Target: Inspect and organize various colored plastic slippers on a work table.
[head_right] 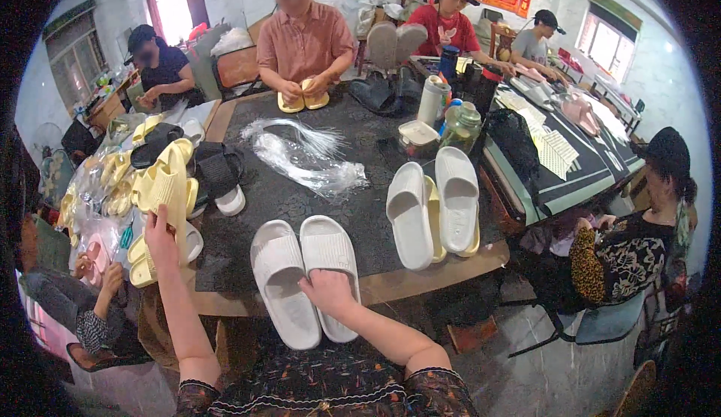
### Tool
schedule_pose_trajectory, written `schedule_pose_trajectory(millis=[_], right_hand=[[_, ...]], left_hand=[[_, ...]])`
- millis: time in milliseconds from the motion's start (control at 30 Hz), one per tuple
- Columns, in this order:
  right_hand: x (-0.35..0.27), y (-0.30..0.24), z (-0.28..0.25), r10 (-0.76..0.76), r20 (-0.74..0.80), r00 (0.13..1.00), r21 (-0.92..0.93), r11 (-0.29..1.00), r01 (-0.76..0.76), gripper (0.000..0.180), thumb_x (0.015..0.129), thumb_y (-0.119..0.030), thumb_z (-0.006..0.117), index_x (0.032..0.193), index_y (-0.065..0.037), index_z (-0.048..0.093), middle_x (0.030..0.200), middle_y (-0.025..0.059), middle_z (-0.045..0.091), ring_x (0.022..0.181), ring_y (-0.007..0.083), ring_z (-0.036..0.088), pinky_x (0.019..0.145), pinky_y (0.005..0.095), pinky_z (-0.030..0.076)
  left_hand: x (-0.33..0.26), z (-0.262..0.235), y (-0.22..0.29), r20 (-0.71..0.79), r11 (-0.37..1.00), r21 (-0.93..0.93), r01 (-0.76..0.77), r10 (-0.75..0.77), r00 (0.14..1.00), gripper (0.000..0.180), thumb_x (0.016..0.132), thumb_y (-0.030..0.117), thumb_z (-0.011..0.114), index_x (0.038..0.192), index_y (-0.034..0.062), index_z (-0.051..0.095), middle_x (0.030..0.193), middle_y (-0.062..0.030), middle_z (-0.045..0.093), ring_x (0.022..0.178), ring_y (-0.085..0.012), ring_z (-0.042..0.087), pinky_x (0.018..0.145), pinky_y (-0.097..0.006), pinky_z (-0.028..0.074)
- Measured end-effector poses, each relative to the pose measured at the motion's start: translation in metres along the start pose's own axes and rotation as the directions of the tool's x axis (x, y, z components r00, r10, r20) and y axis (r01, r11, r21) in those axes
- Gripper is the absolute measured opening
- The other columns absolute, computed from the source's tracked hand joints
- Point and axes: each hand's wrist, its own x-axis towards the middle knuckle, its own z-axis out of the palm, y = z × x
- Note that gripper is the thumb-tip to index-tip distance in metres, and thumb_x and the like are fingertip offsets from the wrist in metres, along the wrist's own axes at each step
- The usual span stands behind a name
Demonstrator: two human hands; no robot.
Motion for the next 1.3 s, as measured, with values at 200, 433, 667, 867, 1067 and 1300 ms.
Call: schedule_pose_trajectory(millis=[200, 433, 667, 867, 1067, 1300], right_hand=[[-0.012, 0.024, -0.071, 0.002, -0.349, 0.937, 0.006, 1.0, 0.0, 0.035, 0.076, -0.031, 0.067, 0.058, -0.005, 0.055, 0.058, 0.0171, 0.056, 0.054, 0.0342, 0.058, 0.053, 0.0447, 0.046], [0.021, 0.122, -0.211, 0.264, -0.677, 0.687, 0.061, 0.95, -0.305, 0.031, 0.079, -0.02, 0.066, 0.066, 0.004, 0.051, 0.061, 0.0185, 0.053, 0.055, 0.0275, 0.049, 0.055, 0.0402, 0.039], [0.033, 0.265, -0.268, 0.412, -0.655, 0.634, 0.204, 0.904, -0.376, 0.028, 0.082, -0.014, 0.058, 0.063, 0.001, 0.044, 0.056, 0.0012, 0.043, 0.057, 0.0079, 0.039, 0.05, 0.0312, 0.034], [0.039, 0.309, -0.247, 0.602, -0.449, 0.66, 0.438, 0.792, -0.425, 0.021, 0.087, -0.014, 0.053, 0.095, 0.003, 0.062, 0.076, 0.0024, 0.059, 0.072, 0.0114, 0.052, 0.065, 0.0269, 0.041], [0.022, 0.337, -0.245, 0.579, -0.468, 0.668, 0.326, 0.815, -0.479, 0.026, 0.084, -0.009, 0.057, 0.105, 0.006, 0.062, 0.09, 0.0115, 0.067, 0.081, 0.0208, 0.06, 0.074, 0.0316, 0.046], [0.011, 0.293, -0.244, 0.505, -0.555, 0.661, 0.32, 0.863, -0.391, 0.039, 0.086, -0.011, 0.056, 0.121, 0.006, 0.052, 0.108, 0.0137, 0.063, 0.093, 0.0191, 0.06, 0.081, 0.0299, 0.046]], left_hand=[[-0.059, 0.033, 0.009, 0.146, 0.893, -0.31, 0.327, -0.295, 0.944, 0.025, 0.091, 0.018, 0.057, 0.11, 0.0036, 0.054, 0.088, 0.0004, 0.058, 0.072, -0.0074, 0.053, 0.063, -0.021, 0.042], [-0.109, 0.054, -0.03, 0.562, 0.746, -0.228, 0.626, -0.424, 0.71, 0.027, 0.091, 0.008, 0.05, 0.117, 0.0009, 0.05, 0.097, -0.0024, 0.058, 0.079, -0.0076, 0.055, 0.066, -0.023, 0.044], [-0.136, 0.083, -0.036, 0.776, 0.879, 0.024, 0.476, -0.316, 0.546, 0.039, 0.087, 0.01, 0.058, 0.123, 0.0015, 0.047, 0.108, -0.006, 0.058, 0.092, -0.0113, 0.055, 0.079, -0.027, 0.047], [-0.132, 0.076, -0.061, 0.856, 0.907, 0.195, 0.373, -0.343, 0.387, 0.053, 0.085, 0.013, 0.064, 0.131, -0.0022, 0.042, 0.121, -0.0116, 0.056, 0.11, -0.0163, 0.054, 0.094, -0.031, 0.043], [-0.123, 0.066, -0.053, 0.813, 0.922, 0.342, 0.18, -0.386, 0.436, 0.051, 0.084, 0.014, 0.066, 0.128, -0.0028, 0.046, 0.111, -0.011, 0.061, 0.098, -0.0155, 0.059, 0.087, -0.03, 0.047], [-0.082, 0.048, -0.05, 0.598, 0.911, 0.38, -0.162, -0.108, 0.794, 0.037, 0.081, 0.014, 0.066, 0.115, 0.0002, 0.057, 0.101, -0.0097, 0.064, 0.084, -0.0157, 0.063, 0.075, -0.028, 0.05]])
